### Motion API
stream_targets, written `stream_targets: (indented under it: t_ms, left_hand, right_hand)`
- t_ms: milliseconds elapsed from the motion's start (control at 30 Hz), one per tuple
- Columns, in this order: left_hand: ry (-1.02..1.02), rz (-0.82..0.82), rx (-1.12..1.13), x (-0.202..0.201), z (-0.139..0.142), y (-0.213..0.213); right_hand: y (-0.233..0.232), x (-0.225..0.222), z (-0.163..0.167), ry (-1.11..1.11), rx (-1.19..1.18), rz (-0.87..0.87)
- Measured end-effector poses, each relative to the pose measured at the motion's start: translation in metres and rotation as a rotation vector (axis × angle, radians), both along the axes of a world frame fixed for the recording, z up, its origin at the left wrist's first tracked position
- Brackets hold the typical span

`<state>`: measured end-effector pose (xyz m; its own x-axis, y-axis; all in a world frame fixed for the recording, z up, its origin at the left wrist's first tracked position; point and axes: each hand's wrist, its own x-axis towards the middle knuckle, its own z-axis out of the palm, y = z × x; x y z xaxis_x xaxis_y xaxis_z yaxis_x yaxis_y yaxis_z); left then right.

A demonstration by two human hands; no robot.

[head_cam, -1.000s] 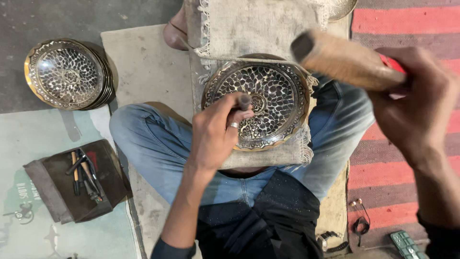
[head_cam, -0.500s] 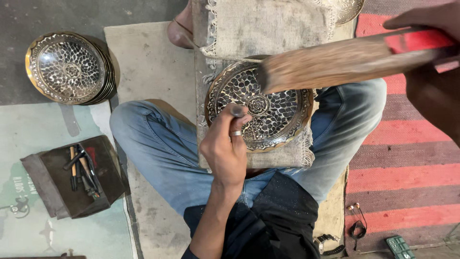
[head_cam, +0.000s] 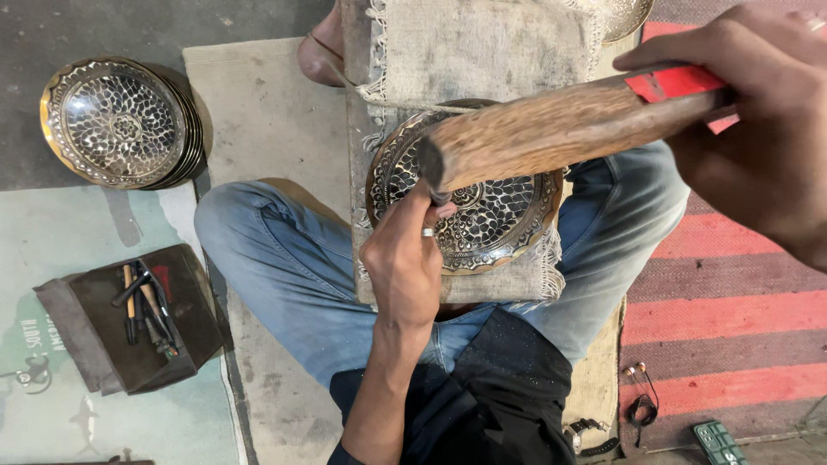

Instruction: The person sits cross-legged on the floor with a decorative brass plate resting on a cloth cushion on their lap. They hold a punch against the plate's patterned surface with one hand and strike it with a wooden mallet using the other hand, repositioning the punch repeatedly to work the embossed design across the plate.

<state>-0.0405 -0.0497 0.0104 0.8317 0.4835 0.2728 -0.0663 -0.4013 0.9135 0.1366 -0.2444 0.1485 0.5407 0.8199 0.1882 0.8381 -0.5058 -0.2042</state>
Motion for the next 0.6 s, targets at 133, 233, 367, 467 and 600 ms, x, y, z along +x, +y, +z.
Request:
stream_targets:
  t_ms: [133,233,367,467,600]
  left_hand:
    - [0.017,0.000,-0.004,0.000,-0.005,-0.001]
    - [-0.004,0.006,0.032,0.002,-0.010,-0.003]
    - [-0.009,0.010,0.009,0.000,-0.011,-0.003]
    - [-0.035,0.032,-0.009,0.003,-0.008,-0.003]
    - [-0.054,0.043,-0.097,0.004,-0.001,-0.003]
  right_hand:
    - [0.003,-0.004,-0.002,-0.019,-0.057,-0.030]
    - [0.005,-0.005,-0.001,-0.168,-0.119,-0.007]
    - [0.002,-0.012,-0.007,-0.022,-0.003,-0.078]
    - [-0.009,-0.013,-0.010,-0.216,-0.185,-0.104]
    - [-0.017,-0.008,-0.017,0.064,0.091,-0.117]
